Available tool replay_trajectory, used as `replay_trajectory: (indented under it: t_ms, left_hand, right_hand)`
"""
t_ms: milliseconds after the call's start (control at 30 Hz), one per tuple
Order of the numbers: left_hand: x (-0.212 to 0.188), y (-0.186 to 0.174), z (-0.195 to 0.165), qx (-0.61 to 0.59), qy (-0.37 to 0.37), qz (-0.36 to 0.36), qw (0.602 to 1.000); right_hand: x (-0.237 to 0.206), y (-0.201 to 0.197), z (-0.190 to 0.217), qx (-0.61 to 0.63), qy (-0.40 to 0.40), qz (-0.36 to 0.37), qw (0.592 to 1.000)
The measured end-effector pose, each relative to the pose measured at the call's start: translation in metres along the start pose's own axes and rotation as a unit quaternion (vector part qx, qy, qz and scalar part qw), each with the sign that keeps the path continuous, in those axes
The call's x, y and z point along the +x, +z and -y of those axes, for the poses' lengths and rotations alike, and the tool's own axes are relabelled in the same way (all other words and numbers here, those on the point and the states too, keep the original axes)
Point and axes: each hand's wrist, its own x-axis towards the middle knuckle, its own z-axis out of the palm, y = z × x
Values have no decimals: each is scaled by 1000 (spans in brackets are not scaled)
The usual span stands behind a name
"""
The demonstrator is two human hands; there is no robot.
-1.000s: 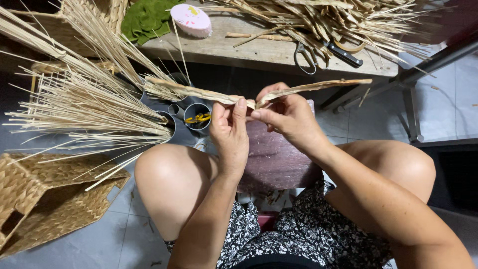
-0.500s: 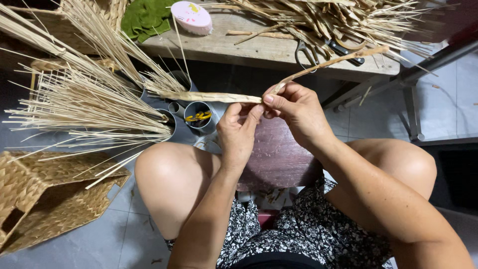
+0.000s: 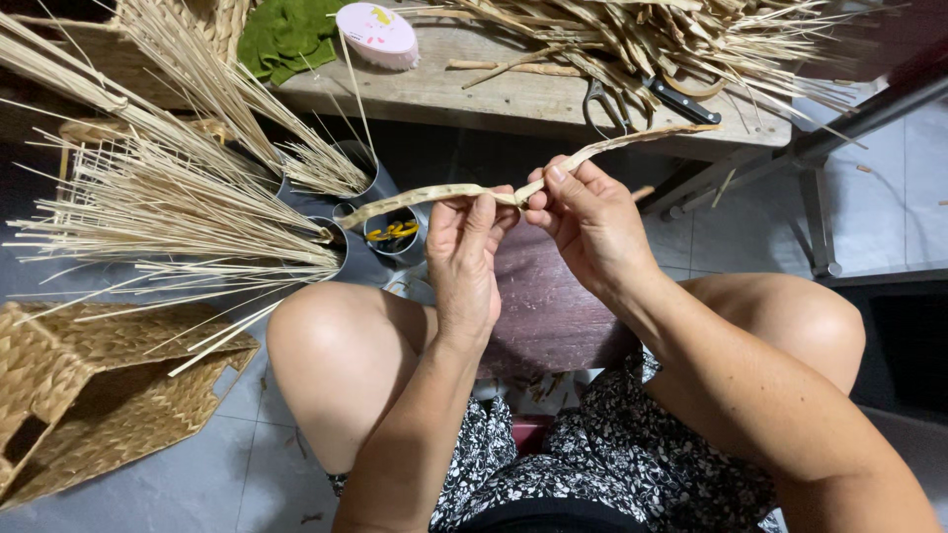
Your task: The person sits on the floor with a wooden board on their lap and processes dried palm leaf strips. They peel and split the stalks by hand, separate the strips, and then trim the edges of the strips with scissors, placing trimmed pieces on the workbench.
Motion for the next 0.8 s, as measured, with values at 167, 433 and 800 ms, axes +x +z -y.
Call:
replay_trajectory:
  t_ms: [167, 433, 800]
  left_hand:
    - [0, -4, 1, 51, 18, -7, 998]
    - [-2, 0, -3, 75, 27, 9, 997]
    - [-3, 0, -1, 155, 21, -26, 987]
  right_hand:
    - [-7, 4, -4, -243, -96, 64, 963]
    - [0, -3, -6, -132, -60, 60, 988]
    - [-4, 0, -4, -68, -50, 48, 995]
